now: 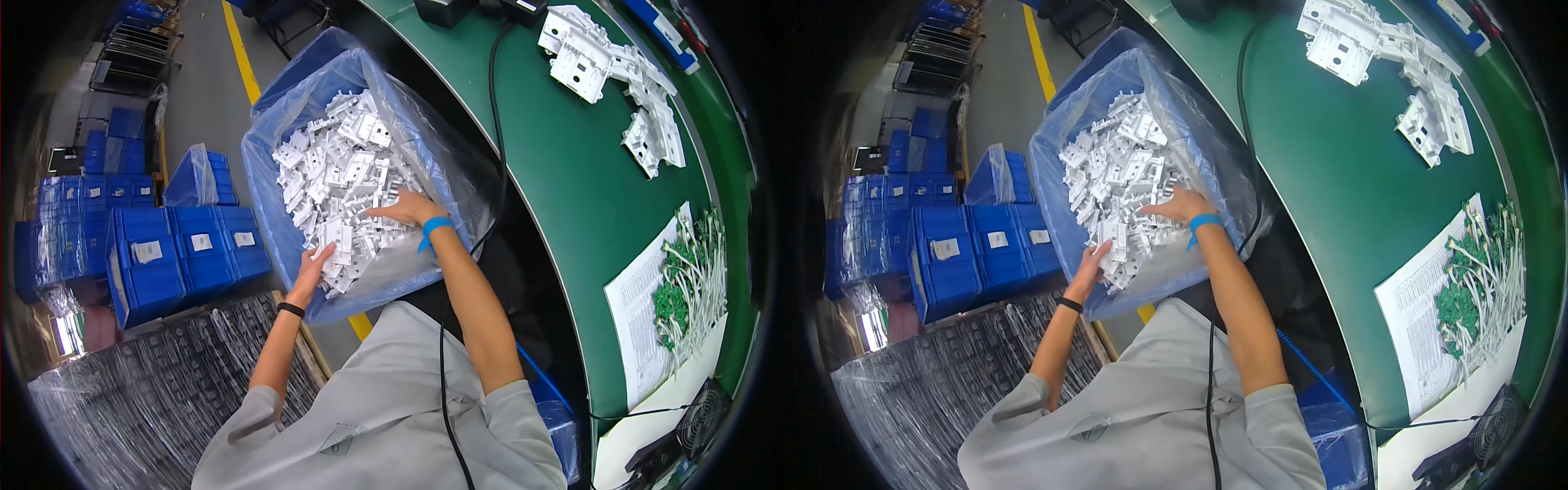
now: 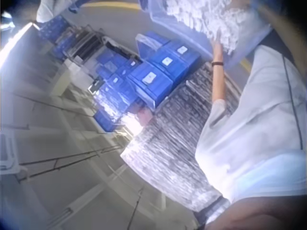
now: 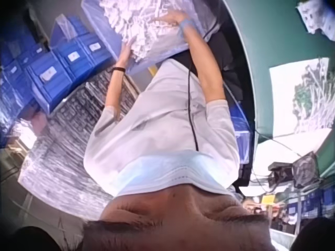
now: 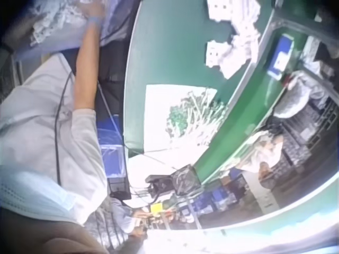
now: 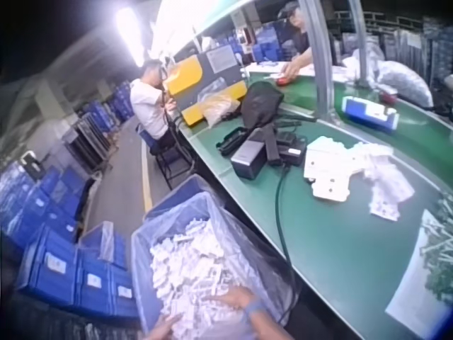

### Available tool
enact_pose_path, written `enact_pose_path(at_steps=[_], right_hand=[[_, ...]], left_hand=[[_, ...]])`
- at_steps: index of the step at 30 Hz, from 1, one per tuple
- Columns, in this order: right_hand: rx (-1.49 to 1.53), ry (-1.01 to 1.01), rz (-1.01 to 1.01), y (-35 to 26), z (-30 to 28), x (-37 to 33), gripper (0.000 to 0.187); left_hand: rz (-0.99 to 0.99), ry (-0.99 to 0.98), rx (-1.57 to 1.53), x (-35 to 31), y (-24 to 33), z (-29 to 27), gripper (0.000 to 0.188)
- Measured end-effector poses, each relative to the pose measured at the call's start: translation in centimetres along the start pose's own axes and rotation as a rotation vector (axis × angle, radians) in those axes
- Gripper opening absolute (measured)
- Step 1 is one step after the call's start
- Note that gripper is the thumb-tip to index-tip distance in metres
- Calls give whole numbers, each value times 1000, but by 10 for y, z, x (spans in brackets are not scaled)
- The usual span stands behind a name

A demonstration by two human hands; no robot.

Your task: The person attaches wired circuit boards to white plastic housings and solders them using a soldering iron. The person then takes plastic housings from a bag inside a blue bin onto the table and solders more wired circuit boards to the housings.

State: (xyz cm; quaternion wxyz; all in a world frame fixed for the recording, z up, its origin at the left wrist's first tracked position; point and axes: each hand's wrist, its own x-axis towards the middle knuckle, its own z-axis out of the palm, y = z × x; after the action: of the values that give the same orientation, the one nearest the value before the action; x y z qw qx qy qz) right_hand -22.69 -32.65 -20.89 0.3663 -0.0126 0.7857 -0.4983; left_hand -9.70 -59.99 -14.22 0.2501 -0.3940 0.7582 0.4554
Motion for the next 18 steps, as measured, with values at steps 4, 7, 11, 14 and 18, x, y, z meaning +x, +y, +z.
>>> enact_pose_path(at_steps=[4, 7, 11, 14, 18], right_hand=[[-21, -140, -84, 8, -7, 0, 120], [-82, -172, -54, -4, -5, -9, 129], [-121, -58, -85, -14, 22, -19, 127], [-51, 84, -68, -22, 28, -31, 116], [2, 98, -62, -15, 22, -33, 114]], left_hand=[[282, 189, 281, 9, -12, 9, 92], [281, 26, 107, -9, 2, 14, 95], [205, 38, -19, -7, 9, 20, 79], [243, 38, -122, 14, -14, 17, 84], [234, -10, -231, -2, -1, 26, 82]])
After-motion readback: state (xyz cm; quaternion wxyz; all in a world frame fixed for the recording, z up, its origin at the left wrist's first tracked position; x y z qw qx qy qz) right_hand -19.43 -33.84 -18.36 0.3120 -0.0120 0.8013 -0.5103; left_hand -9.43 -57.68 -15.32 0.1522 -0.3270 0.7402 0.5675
